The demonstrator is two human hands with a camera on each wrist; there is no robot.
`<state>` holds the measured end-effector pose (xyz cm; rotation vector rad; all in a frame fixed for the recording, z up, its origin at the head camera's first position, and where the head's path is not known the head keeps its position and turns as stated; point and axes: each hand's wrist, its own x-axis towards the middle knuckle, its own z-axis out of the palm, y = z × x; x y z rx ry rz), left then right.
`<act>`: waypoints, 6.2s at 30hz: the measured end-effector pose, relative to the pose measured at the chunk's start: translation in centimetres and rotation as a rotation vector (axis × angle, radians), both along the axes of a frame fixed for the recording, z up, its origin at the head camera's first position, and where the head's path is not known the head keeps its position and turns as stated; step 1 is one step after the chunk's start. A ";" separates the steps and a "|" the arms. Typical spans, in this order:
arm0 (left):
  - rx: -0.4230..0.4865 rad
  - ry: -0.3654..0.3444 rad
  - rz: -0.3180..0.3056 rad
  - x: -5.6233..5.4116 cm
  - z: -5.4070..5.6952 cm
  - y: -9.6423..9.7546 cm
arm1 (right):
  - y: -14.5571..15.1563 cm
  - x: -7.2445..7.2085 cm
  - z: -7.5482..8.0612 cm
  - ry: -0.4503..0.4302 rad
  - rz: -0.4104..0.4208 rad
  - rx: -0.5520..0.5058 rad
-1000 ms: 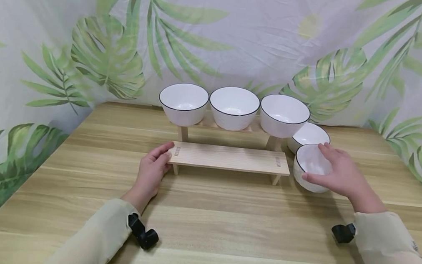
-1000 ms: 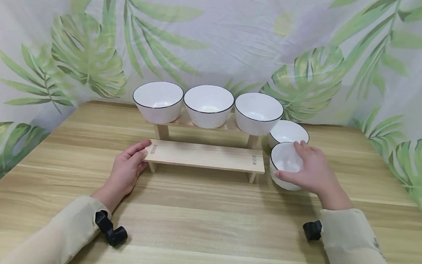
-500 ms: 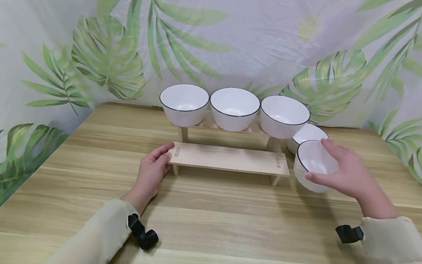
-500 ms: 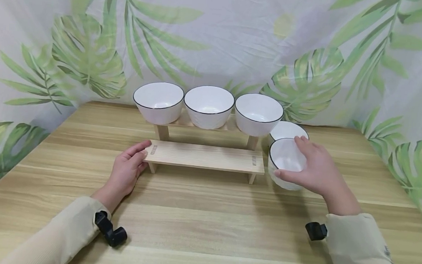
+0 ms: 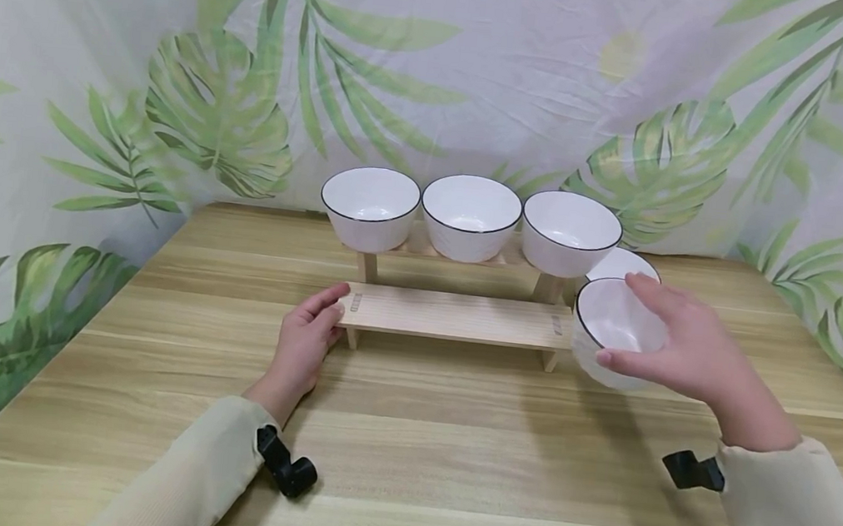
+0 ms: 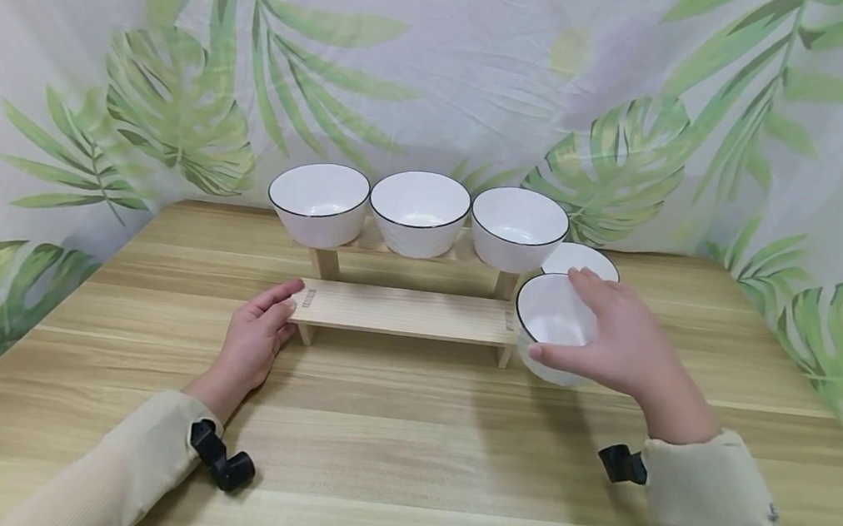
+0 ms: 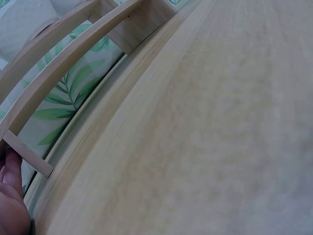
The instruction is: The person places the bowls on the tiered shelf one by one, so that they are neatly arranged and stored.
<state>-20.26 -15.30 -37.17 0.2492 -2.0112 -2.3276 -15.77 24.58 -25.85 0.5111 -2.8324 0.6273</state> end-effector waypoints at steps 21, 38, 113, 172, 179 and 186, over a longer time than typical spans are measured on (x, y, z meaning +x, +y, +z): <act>0.014 -0.004 -0.007 -0.1 -0.2 -0.1 | -4.3 0.9 1.5 0.014 0.174 0.010; 0.009 -0.003 -0.004 -0.1 -0.2 -0.2 | -7.4 0.3 1.2 -0.005 0.251 -0.031; 0.027 0.014 -0.002 0.0 -0.3 -0.2 | -21.9 -4.0 -2.2 -0.019 0.112 0.144; 0.034 0.004 -0.004 -0.3 -0.5 0.0 | -14.7 -1.4 2.3 0.160 0.069 -0.316; 0.030 0.005 -0.009 -0.3 -0.4 0.0 | -12.6 -2.1 2.9 0.318 0.042 -0.383; 0.035 0.000 -0.010 -0.2 -0.4 -0.1 | -10.2 -3.0 2.8 0.422 0.010 -0.463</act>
